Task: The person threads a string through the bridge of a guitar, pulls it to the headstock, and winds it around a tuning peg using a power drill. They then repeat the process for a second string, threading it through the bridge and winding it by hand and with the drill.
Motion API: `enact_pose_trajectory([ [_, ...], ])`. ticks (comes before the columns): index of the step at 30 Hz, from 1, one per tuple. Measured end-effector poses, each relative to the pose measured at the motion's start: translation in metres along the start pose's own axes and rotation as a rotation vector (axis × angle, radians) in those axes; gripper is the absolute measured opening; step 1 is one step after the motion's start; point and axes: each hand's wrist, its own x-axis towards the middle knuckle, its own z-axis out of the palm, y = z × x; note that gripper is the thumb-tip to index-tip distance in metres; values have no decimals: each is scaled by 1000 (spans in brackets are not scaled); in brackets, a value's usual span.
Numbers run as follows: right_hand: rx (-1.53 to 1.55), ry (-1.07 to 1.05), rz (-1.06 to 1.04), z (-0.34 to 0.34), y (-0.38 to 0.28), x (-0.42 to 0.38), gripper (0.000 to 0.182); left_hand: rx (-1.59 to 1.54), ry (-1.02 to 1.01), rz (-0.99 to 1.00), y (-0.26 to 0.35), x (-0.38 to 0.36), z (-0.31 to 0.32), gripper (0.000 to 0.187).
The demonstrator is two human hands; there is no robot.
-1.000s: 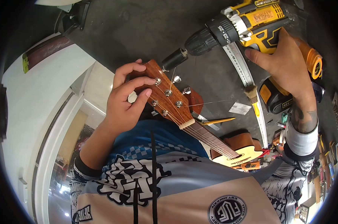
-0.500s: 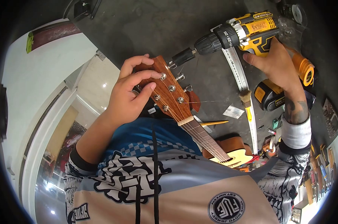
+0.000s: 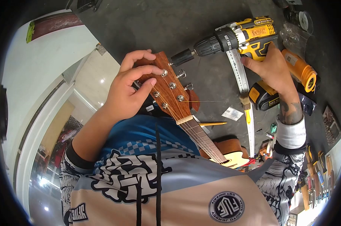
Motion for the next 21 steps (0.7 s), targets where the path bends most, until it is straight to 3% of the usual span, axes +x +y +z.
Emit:
enact_pose_trajectory([
  [21, -24, -12, 41, 8, 6, 2, 61, 42, 8, 30, 0, -2, 1, 24],
])
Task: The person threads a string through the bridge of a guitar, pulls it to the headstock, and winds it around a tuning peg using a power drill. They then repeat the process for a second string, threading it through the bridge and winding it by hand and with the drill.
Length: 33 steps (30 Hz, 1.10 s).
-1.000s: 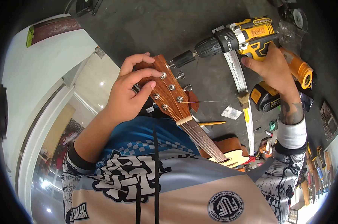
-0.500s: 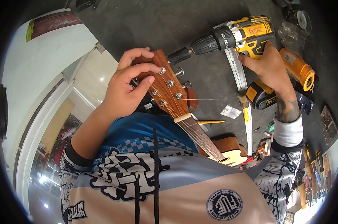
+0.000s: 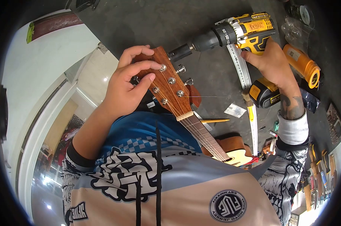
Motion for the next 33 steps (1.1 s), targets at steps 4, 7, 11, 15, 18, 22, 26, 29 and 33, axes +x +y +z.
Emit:
enact_pose_trajectory([
  [4, 0, 4, -1, 1, 4, 1, 62, 22, -9, 13, -2, 0, 0, 24],
  [7, -9, -5, 17, 0, 1, 1, 63, 28, -19, 3, 0, 0, -1, 24],
  [11, 43, 18, -23, 0, -1, -2, 63, 32, -43, -9, 1, 1, -1, 25],
  [15, 33, 20, -18, 0, 4, 0, 62, 61, -52, 20, -1, 1, -1, 25],
  [18, -22, 12, 12, -1, 6, 1, 61, 78, -60, 43, -3, 3, -1, 25],
  [22, -4, 14, 10, -2, 3, 0, 62, 161, -96, 93, -4, 8, -3, 24],
  [26, -24, 15, 37, -2, -6, -4, 62, 232, -198, 155, -5, 19, -11, 25],
  [29, -1, 14, 18, -4, -1, -2, 61, 282, -319, 173, -3, 30, -16, 27],
  [33, 6, 0, 25, -4, 0, -2, 60, 314, -411, 259, -10, 43, -18, 29],
])
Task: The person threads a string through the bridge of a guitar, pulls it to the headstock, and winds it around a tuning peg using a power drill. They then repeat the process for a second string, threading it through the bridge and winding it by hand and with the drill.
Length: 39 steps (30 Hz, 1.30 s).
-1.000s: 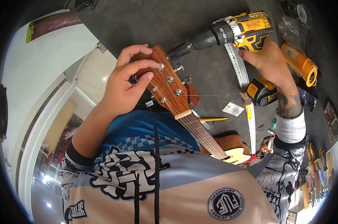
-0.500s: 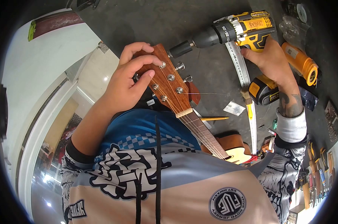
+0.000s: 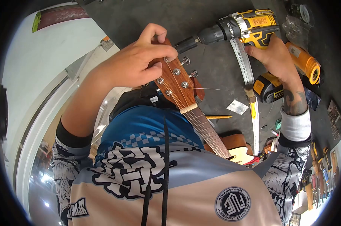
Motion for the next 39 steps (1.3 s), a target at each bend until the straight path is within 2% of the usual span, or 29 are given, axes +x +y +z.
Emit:
enact_pose_trajectory([
  [8, -1, -15, -12, 0, 2, 1, 60, 21, -157, -35, 1, 11, -11, 27],
  [11, -46, -45, 49, -2, -3, 0, 62, 15, -184, -68, 3, 13, -11, 27],
  [14, -46, 40, -38, 3, 7, 2, 61, 66, -194, -91, 4, 14, -10, 26],
  [17, -77, -15, 44, -1, 4, 3, 61, 54, -180, -67, 2, 14, -9, 26],
  [29, -91, 27, 53, -5, -22, -9, 60, 50, -161, -69, 1, 12, -11, 26],
  [32, -76, 44, 21, -4, -17, -8, 56, 53, -121, -47, -3, 10, -6, 26],
  [35, -7, -24, 94, -5, -12, -5, 51, 39, -78, -30, -5, 7, -3, 26],
  [39, 40, -21, 83, -1, -15, -9, 37, -19, 18, 14, -13, 5, 6, 27],
])
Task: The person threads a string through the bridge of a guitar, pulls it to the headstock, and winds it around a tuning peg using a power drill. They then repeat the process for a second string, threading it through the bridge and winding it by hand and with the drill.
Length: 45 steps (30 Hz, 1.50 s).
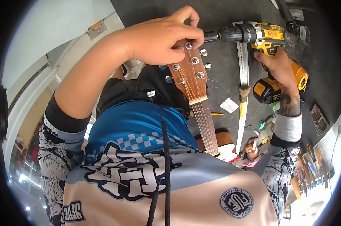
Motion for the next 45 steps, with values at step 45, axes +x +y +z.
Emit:
enact_pose_trajectory([
  [45, -239, 65, -25, -5, 17, 10, 66, -430, 196, 32, -10, 1, 28, 43],
])
